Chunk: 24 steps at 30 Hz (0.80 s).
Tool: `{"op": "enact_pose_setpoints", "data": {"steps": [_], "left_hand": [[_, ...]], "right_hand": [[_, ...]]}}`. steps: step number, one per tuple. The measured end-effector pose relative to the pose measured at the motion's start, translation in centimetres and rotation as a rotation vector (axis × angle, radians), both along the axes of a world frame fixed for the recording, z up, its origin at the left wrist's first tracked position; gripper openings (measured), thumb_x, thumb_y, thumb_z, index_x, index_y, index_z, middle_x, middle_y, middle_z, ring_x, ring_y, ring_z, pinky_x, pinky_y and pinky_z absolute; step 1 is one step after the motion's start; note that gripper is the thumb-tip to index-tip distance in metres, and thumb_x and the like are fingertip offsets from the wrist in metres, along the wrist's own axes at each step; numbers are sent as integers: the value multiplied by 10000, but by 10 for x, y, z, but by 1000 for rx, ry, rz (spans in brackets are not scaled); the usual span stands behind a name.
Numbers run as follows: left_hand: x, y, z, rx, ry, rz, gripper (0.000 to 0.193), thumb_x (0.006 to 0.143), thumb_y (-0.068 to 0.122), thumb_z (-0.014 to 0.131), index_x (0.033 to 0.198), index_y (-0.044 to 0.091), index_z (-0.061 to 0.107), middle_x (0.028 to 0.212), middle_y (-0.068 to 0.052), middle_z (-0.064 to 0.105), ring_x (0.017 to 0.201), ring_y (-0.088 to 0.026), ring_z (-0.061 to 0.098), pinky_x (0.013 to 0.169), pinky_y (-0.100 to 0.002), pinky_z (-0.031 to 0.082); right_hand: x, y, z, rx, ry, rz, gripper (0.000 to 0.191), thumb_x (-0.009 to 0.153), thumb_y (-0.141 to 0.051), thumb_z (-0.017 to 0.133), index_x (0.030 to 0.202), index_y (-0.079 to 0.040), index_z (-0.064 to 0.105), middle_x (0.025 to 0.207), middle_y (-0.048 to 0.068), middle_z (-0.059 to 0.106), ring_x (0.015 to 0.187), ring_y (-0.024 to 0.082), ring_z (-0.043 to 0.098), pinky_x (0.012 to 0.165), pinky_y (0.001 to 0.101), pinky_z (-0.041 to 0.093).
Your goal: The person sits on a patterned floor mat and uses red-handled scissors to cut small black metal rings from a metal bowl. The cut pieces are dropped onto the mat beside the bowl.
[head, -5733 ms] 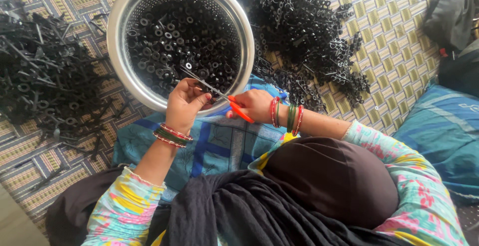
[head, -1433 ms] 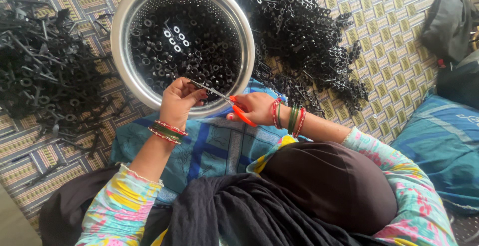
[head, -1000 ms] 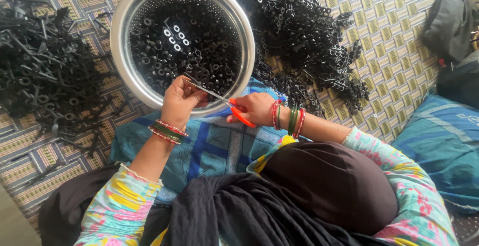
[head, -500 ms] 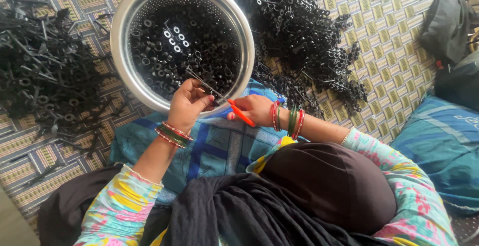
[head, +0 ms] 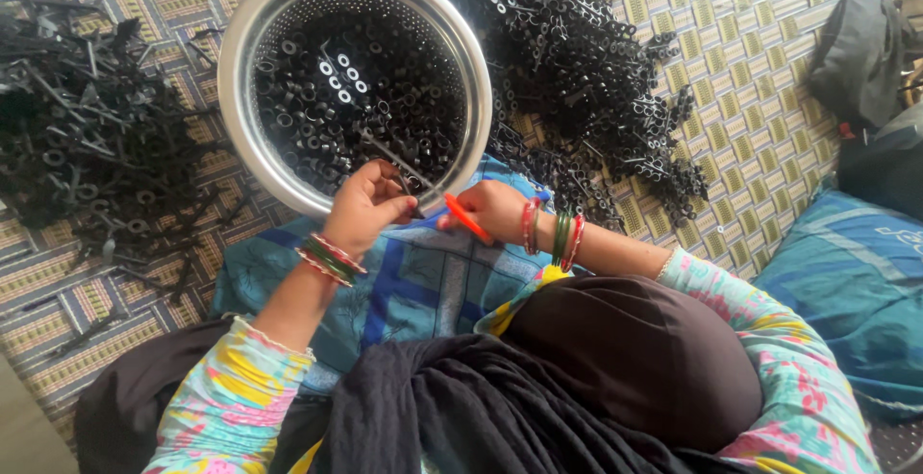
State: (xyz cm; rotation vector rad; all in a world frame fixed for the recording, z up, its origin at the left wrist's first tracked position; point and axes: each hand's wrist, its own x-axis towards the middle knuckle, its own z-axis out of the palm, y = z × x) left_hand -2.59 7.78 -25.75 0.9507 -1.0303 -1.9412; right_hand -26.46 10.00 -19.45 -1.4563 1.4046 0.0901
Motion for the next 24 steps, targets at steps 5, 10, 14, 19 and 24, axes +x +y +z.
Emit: {"op": "enact_pose_setpoints", "data": {"steps": [5,10,14,19,24], "left_hand": [[81,-37,18,89,178,247,144,1026,228,679,1057,93,642,914,-62,711,831,-199,725,759,-329,613],[110,-59,38,113,447,523,475,1075,503,486,1002,68,663,882,-96,721,823,-233,743,758,-340,616],[64,-63,50,-238,-237,380,200,1101,239,555,1090,73,667,964,-70,739,881,-203,737,786,-334,617],[10,-107,64,-1054,-1014,115,340,967,-37,497,1198,118,692,1205,-119,726,1203,-350,655,1037,-482,553],[-10,-143,74,-1536,-1416,-136,211,951,120,574,1110,166,705,1257,-134,655,1283,-346,584,1065,-545,444]], "right_hand": [[-2,4,-4,102,-137,-133,488,903,-560,650,775,-97,734,519,3,619,490,89,581,493,287,451],[-11,4,-15,154,-332,-217,556,947,-563,622,648,-95,609,536,21,620,499,93,576,503,280,457],[-16,2,-24,170,-378,-248,595,955,-592,596,622,-100,577,529,35,618,490,107,583,498,279,454],[-19,2,-32,118,-399,-226,648,965,-631,557,607,-92,586,534,45,641,499,109,604,513,262,479],[-18,4,-37,145,-491,-305,568,951,-589,596,670,-96,592,546,54,634,486,120,605,499,264,463]]}}
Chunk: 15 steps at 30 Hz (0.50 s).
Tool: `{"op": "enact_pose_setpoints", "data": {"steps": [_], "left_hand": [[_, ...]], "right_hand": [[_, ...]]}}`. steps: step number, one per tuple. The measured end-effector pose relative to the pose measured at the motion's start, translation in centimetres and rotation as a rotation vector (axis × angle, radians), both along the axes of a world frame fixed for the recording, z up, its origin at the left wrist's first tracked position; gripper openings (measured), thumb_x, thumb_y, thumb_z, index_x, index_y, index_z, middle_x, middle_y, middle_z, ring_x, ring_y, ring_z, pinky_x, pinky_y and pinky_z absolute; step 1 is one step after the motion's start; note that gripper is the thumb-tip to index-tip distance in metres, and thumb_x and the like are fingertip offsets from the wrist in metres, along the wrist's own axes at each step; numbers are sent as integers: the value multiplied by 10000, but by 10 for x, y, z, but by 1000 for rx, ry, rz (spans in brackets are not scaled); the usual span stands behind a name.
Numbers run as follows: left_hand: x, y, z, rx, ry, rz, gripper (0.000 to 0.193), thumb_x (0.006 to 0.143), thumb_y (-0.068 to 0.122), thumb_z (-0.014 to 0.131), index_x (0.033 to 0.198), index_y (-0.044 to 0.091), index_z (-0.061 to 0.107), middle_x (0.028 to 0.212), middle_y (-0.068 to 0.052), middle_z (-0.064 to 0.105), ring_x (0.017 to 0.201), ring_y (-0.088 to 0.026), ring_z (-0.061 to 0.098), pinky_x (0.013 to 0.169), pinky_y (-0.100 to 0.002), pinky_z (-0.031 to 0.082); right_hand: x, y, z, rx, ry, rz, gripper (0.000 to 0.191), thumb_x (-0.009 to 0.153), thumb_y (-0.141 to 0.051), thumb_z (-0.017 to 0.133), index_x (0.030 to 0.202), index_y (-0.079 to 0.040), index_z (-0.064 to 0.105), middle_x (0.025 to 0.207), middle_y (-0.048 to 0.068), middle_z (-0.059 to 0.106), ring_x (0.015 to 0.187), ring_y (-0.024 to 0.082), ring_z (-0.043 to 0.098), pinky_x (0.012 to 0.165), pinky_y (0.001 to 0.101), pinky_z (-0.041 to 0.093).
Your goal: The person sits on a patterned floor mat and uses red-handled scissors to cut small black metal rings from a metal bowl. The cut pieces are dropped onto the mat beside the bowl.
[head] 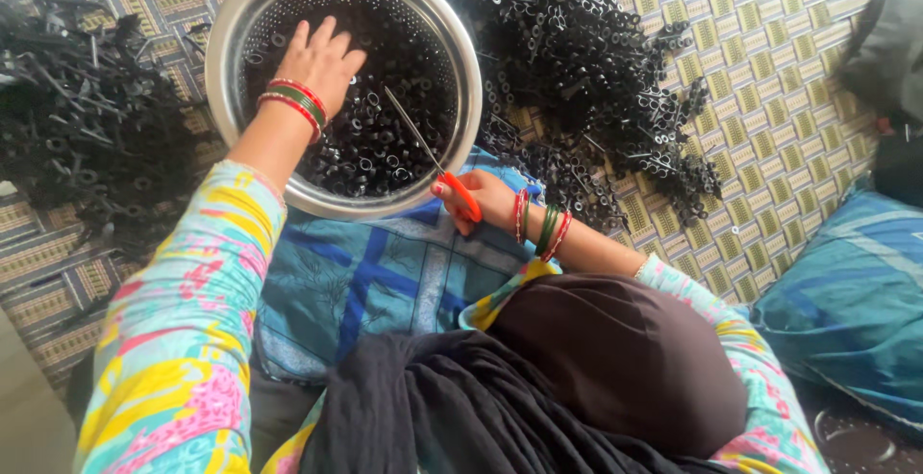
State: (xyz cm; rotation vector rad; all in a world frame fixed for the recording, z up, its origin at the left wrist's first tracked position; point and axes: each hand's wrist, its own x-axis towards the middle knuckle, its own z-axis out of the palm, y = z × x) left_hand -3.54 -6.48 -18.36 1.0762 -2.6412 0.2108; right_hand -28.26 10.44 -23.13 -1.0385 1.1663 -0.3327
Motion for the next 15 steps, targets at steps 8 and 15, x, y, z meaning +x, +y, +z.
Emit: {"op": "enact_pose_setpoints", "data": {"steps": [8,15], "left_hand": [[40,15,-2,194,-169,58,74,912,57,601,957,70,658,1099,-140,584,1057,-317,645,839,-431,593],[66,57,-21,139,-120,186,60,945,81,608,906,61,649,1016,-122,611,956,-301,666,727,-404,604]], "right_hand": [[-7,7,-15,-12,-39,-42,540,983,-540,613,689,-87,589,551,34,598,487,107,567,478,250,397],[-7,5,-14,-22,-13,-25,512,983,-508,607,688,-90,594,561,34,624,497,103,597,490,242,430]]}}
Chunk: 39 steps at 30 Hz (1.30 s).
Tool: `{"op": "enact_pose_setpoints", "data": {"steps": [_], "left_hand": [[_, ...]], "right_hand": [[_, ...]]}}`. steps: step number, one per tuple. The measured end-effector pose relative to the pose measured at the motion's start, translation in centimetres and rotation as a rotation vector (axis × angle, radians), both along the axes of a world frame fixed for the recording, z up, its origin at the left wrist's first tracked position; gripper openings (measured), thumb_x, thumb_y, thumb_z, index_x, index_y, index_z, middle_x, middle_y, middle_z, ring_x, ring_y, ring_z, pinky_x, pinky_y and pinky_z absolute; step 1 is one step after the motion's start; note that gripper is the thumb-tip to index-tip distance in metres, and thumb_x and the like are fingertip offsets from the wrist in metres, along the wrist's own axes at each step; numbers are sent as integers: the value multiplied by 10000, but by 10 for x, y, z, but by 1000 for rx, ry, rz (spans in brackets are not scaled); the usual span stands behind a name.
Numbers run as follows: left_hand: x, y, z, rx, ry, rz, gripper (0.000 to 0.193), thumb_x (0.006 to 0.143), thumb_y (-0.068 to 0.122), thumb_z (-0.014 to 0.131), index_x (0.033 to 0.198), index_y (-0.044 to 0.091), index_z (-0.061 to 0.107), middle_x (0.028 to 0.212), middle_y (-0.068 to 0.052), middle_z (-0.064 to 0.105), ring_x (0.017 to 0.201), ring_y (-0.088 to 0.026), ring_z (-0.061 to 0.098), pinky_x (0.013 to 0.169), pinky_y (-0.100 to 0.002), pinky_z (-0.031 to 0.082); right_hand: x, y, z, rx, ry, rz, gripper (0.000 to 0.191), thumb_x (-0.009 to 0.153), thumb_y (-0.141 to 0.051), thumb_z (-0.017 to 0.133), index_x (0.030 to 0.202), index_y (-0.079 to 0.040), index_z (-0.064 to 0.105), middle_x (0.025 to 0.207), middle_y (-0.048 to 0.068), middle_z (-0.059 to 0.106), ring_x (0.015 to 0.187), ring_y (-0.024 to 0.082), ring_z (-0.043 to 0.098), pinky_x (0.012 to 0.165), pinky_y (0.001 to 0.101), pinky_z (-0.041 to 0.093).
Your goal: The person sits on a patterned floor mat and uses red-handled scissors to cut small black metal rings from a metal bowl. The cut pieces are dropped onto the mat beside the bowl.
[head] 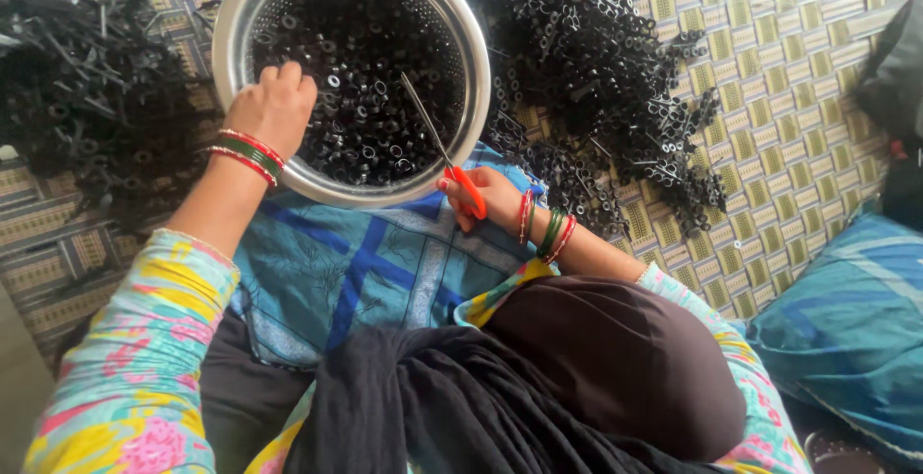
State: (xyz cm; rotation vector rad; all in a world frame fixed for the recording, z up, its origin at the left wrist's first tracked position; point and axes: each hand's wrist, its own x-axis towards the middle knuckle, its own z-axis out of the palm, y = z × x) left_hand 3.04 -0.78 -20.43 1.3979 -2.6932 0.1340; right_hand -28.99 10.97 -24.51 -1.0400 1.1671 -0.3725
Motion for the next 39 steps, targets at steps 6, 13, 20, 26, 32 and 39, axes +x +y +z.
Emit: {"op": "enact_pose_setpoints", "data": {"steps": [6,13,20,26,32,39], "left_hand": [[0,22,-10,49,511,235,92,959,119,699,1007,43,721,928,-127,710,891,-319,675,738,-439,558],[-25,66,-30,1119,1812,445,117,929,-5,642,1013,52,701,969,-36,746,874,-156,731,789,-309,604],[-41,81,-46,1087,1999,391,203,914,-72,661,1064,62,630,992,-29,682,905,-141,688,856,-308,603],[-61,99,-62,1076,2067,313,287,883,-105,688,1104,69,631,1053,-25,702,970,-117,684,919,-276,568],[-66,101,-67,1034,2070,367,288,889,-111,698,1114,60,640,1034,-22,707,942,-115,688,880,-275,573],[-54,93,-65,978,1886,302,282,874,-82,723,1099,51,617,1031,-12,700,921,-93,682,843,-255,571]], "right_hand": [[2,-10,26,-105,144,88,440,958,-498,630,821,-83,690,587,14,649,526,89,603,511,260,450],[18,-19,56,-568,625,285,455,909,-487,705,1079,-65,706,667,89,662,601,268,644,558,407,472],[27,-16,65,-746,725,459,580,863,-574,711,1128,-60,677,737,83,714,711,315,689,690,463,515],[35,-15,63,-730,761,461,649,819,-606,746,1144,-49,676,749,82,718,723,322,699,702,462,515],[38,-15,48,-671,766,452,481,869,-496,722,1152,-108,723,716,69,710,670,306,700,621,429,525],[40,-17,52,-612,744,433,471,880,-461,728,1197,-112,713,663,73,683,615,304,684,567,428,513]]}}
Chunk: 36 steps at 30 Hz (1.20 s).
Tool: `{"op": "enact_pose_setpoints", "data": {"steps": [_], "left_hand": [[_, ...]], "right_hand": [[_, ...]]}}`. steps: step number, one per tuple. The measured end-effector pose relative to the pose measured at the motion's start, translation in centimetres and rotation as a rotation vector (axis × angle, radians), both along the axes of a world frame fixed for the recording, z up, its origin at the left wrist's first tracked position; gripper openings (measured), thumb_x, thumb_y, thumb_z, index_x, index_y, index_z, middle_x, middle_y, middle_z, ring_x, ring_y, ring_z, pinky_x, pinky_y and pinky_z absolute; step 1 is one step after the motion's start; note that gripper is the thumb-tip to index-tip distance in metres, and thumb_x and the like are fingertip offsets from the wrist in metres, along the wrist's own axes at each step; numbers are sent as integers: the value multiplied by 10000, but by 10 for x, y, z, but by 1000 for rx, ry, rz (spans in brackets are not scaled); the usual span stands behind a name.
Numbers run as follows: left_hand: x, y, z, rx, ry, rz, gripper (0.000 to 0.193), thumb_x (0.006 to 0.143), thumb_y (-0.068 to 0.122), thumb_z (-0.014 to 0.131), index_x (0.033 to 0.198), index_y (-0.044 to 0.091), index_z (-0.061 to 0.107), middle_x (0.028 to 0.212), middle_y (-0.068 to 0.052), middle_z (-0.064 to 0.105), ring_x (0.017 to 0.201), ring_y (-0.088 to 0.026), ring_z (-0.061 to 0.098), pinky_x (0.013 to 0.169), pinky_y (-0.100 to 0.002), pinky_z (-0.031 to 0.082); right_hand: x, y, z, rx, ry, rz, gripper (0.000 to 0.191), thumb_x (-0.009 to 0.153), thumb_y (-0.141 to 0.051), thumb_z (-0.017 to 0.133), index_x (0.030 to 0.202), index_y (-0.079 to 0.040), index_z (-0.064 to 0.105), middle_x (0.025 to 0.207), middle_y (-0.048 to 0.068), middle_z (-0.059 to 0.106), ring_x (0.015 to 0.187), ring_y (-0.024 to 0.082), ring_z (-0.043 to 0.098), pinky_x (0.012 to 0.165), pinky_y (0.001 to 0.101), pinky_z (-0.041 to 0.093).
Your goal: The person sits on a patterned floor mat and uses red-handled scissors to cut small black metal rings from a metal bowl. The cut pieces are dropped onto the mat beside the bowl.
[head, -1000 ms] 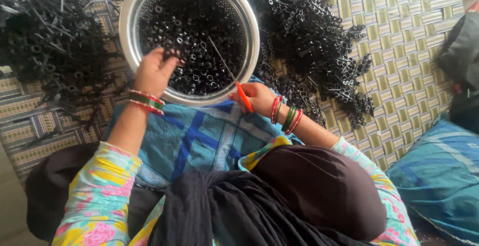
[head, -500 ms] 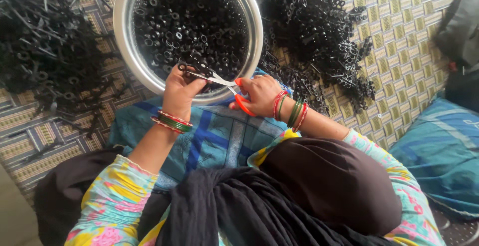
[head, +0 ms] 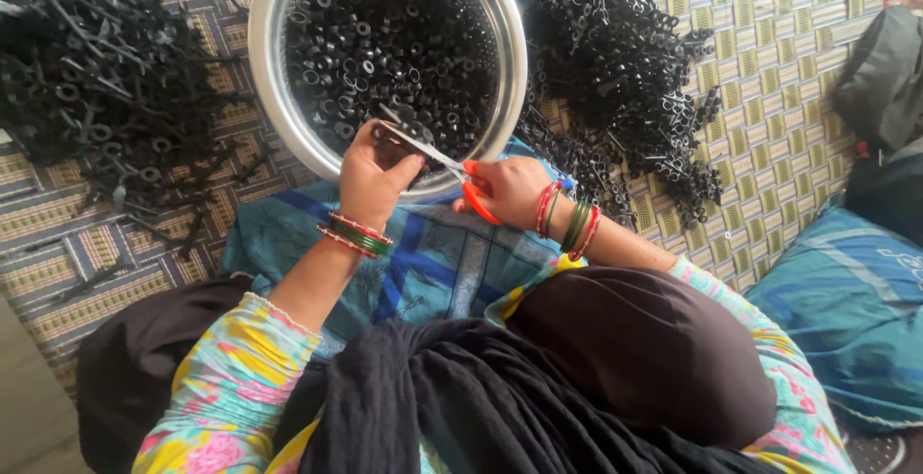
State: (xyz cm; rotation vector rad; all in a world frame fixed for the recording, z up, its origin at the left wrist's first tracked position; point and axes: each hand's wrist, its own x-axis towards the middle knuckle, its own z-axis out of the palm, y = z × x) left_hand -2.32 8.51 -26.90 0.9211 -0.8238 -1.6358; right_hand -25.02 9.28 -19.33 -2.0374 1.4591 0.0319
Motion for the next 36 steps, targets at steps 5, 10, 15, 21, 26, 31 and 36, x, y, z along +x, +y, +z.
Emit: {"op": "enact_pose_setpoints", "data": {"steps": [5,10,15,21,26,31,36], "left_hand": [[-6,6,3,35,-118,-59,342,831,-78,737,1114,58,601,965,-15,699,853,-98,690,761,-261,579],[-4,7,2,192,71,-92,316,835,-66,730,1089,63,594,904,-17,693,764,-112,693,662,-291,610],[-8,12,-3,55,-138,-120,277,829,-75,752,1036,46,614,897,-2,673,786,-94,670,698,-264,581],[-4,10,-7,15,-222,-202,237,840,-70,723,1008,50,608,898,11,661,816,-76,655,717,-239,555],[15,-5,3,85,-97,-285,216,898,-69,584,1072,57,602,942,-31,675,824,-102,651,725,-226,496],[29,-13,22,358,263,-279,323,839,-84,515,1091,98,602,964,-19,675,808,-99,666,697,-259,560],[28,-15,18,222,167,-136,172,975,-62,610,1082,72,619,962,-17,696,844,-120,682,704,-249,559]], "right_hand": [[0,0,-2,-130,-54,63,510,839,-499,773,1111,-72,714,664,83,680,623,327,676,561,451,500],[-3,6,-9,-29,-4,-9,399,926,-430,675,1201,-149,740,703,64,700,623,297,692,577,425,523],[-7,2,-6,-126,-84,48,539,846,-510,762,1134,-59,706,670,88,690,621,316,683,545,431,503],[-6,5,-3,11,-29,-13,311,958,-394,631,998,-113,760,659,7,713,575,235,688,554,381,506],[-8,3,-4,100,-71,-51,301,963,-384,609,898,-137,767,678,-25,732,555,200,682,545,359,512],[-15,-2,-3,285,-127,-211,429,942,-491,639,881,-75,723,663,93,686,612,262,674,584,416,489],[-15,-2,1,253,-133,-133,495,914,-549,649,960,-57,680,686,133,670,648,310,667,611,448,475]]}}
